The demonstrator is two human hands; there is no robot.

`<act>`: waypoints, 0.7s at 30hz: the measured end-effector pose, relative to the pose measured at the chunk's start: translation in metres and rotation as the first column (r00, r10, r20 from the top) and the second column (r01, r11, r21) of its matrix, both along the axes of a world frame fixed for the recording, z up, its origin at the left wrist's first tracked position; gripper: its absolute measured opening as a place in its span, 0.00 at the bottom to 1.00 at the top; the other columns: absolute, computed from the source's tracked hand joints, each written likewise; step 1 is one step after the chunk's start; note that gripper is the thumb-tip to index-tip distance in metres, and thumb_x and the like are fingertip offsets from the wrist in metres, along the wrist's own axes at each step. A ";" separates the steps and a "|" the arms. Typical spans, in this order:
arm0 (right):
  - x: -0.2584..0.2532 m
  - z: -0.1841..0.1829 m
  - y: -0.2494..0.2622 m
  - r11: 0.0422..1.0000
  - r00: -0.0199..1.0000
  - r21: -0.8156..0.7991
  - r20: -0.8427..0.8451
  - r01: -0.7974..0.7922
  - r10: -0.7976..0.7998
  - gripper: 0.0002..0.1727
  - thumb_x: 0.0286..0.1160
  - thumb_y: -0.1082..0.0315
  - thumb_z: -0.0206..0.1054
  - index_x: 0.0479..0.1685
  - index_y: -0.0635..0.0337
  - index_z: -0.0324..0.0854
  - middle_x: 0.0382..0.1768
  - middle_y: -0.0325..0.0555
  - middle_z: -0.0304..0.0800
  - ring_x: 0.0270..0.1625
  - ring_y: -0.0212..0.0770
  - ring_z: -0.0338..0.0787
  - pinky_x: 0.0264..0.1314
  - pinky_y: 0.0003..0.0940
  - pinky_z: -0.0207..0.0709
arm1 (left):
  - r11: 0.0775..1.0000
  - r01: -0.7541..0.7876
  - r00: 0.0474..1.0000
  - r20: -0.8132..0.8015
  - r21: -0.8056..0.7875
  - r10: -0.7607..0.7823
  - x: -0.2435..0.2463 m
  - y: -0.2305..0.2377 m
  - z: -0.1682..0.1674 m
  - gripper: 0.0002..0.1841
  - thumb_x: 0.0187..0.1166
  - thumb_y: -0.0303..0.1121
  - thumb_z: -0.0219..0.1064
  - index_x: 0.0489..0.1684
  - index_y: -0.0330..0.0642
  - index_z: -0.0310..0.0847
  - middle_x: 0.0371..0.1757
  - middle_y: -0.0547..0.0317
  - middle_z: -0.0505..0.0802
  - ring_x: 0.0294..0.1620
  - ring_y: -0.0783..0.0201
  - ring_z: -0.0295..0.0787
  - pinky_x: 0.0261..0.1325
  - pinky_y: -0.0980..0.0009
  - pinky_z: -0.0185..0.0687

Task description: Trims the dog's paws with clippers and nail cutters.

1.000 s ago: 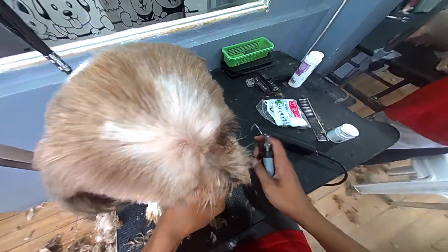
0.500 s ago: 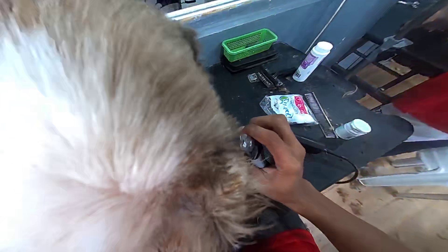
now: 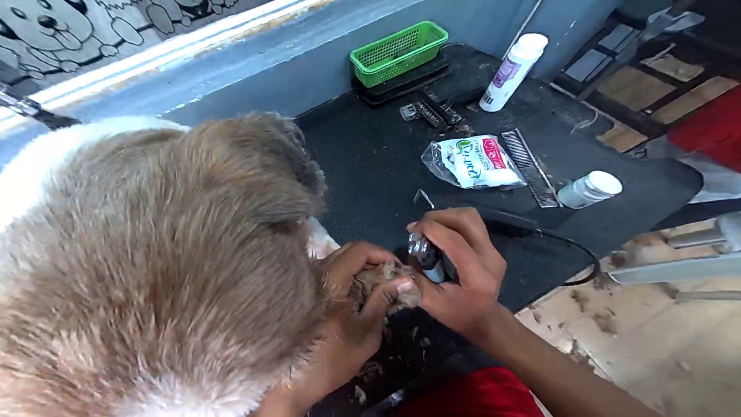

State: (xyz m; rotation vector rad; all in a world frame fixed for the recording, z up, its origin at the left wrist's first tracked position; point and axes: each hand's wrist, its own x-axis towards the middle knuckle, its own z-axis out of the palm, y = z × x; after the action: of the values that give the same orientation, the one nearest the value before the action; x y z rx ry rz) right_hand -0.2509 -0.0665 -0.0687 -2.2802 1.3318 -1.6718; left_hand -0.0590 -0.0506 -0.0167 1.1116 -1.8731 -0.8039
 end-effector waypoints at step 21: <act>-0.020 0.002 -0.015 0.966 0.990 -0.250 -0.139 -0.067 0.032 0.15 0.74 0.54 0.71 0.53 0.49 0.85 0.48 0.41 0.83 0.58 0.41 0.79 0.71 0.39 0.67 | 1.000 -0.015 0.998 -0.059 -0.001 0.015 -0.012 -0.003 0.018 0.08 0.70 0.39 0.78 0.38 0.52 0.85 0.23 0.76 0.88 0.20 0.80 0.83 0.18 0.84 0.79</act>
State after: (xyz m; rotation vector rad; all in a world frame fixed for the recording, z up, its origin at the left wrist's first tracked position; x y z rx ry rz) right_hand -0.2712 -0.0815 -0.0671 -2.5847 1.1261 -1.7969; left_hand -0.0714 -0.0532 0.0016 1.0877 -1.8142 -0.8179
